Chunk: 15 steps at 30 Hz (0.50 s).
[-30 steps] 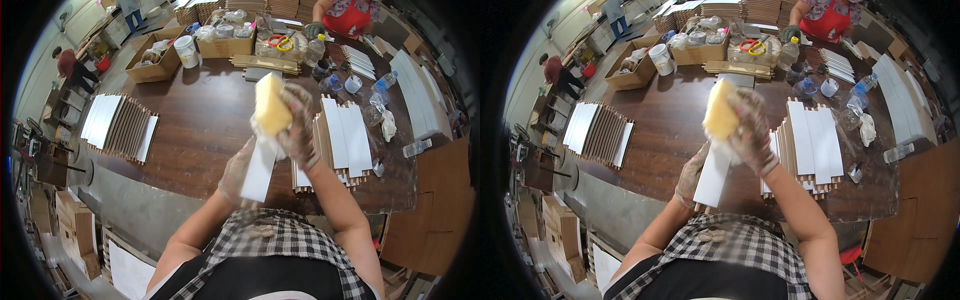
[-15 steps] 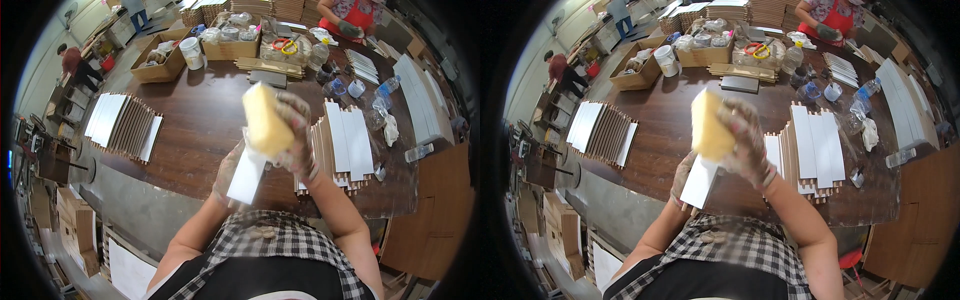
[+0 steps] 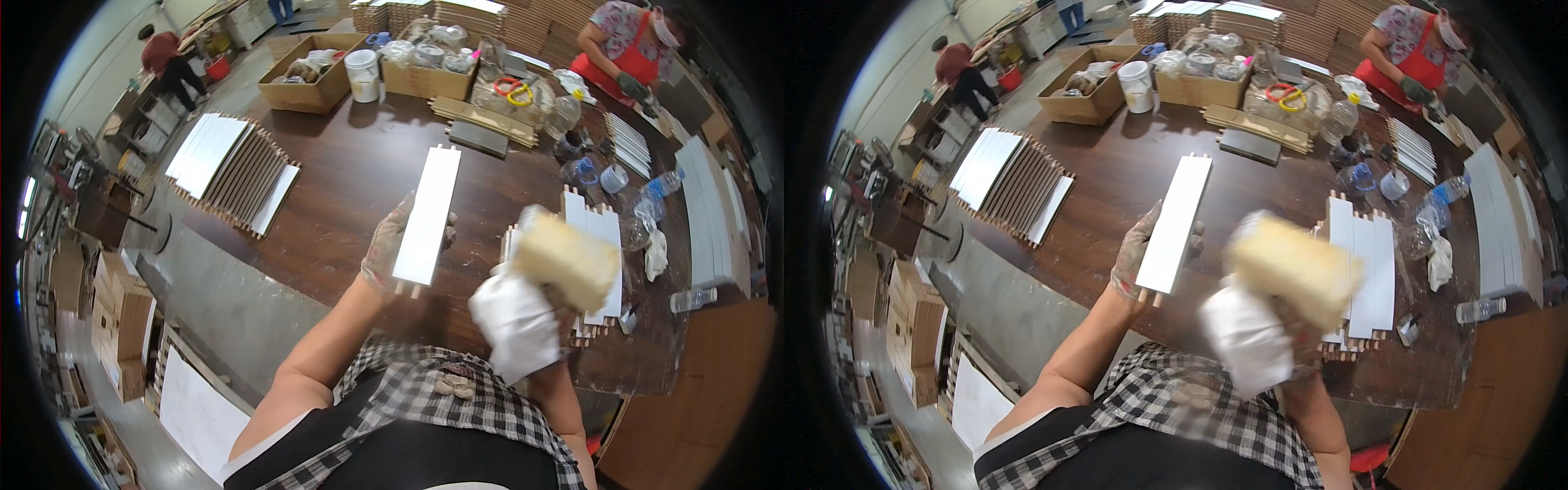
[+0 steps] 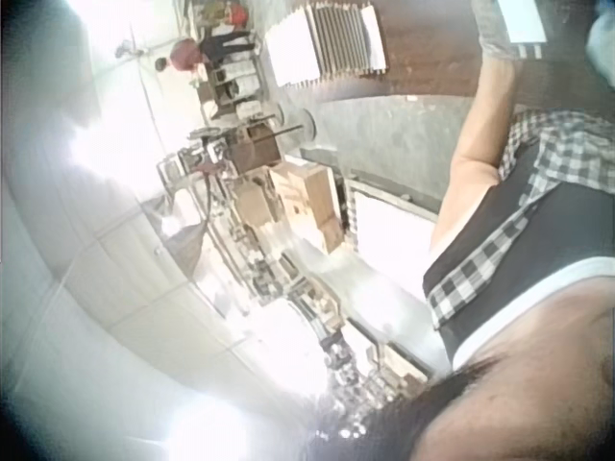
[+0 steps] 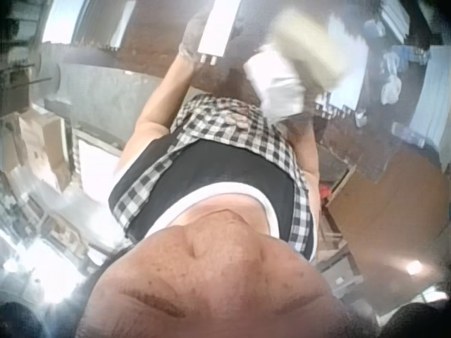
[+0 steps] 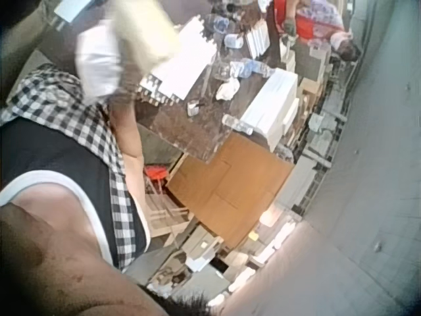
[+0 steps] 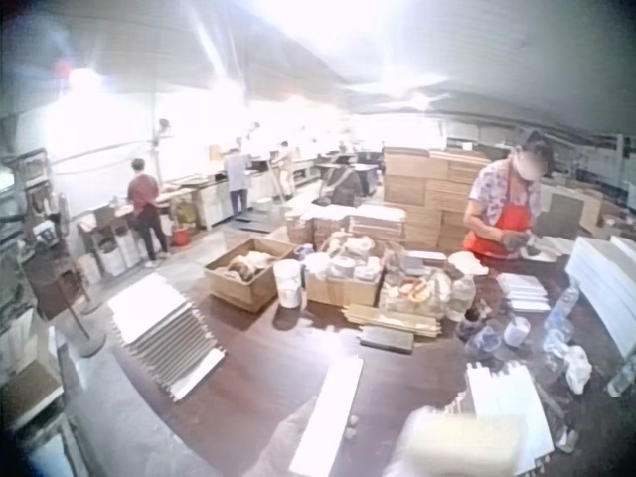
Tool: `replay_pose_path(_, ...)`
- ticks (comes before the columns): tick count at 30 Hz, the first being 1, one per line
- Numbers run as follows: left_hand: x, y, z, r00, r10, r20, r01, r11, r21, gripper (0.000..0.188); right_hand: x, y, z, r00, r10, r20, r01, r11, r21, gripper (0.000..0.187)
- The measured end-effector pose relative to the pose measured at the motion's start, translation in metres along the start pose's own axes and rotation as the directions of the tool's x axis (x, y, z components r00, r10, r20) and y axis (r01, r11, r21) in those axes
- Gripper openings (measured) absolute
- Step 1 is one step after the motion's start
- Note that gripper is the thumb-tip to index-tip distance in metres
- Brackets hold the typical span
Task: The person applies a liquid or finish to white wooden furniture components using a sponge and a cloth. They pick up individual pieces from a stack, wipe the surfaces with a saturated sponge, use a white cloth to smooth or remove excess, and then place the finished pieces into a separate stack on the workbench.
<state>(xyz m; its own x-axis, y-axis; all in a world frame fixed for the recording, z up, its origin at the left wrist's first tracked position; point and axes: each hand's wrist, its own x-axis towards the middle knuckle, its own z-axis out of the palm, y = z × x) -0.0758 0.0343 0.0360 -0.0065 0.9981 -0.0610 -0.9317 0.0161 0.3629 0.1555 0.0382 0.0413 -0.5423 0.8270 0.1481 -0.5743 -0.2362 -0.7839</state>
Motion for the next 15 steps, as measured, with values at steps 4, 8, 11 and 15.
replay_pose_path(4,-0.010,0.014,-0.014,0.977,0.162,-0.137,-0.111,0.940,0.322,0.036,0.000,-0.020,-0.030,0.917,-0.174,-0.359,0.043,0.938,-0.344,0.034)
replay_pose_path(8,-0.020,0.041,-0.060,0.910,0.265,-0.320,-0.054,0.840,0.541,0.036,-0.004,-0.021,-0.008,0.977,0.103,-0.186,-0.101,0.995,0.020,0.031)
replay_pose_path(11,-0.025,0.063,-0.107,0.806,0.564,-0.177,0.140,0.108,0.984,0.057,-0.010,-0.012,-0.014,0.929,0.007,-0.370,-0.135,0.938,-0.319,0.028)
replay_pose_path(15,-0.031,0.134,-0.155,0.712,0.696,-0.093,0.446,-0.344,0.826,0.085,0.000,-0.012,-0.005,0.921,0.008,-0.390,-0.148,0.932,-0.332,0.027)
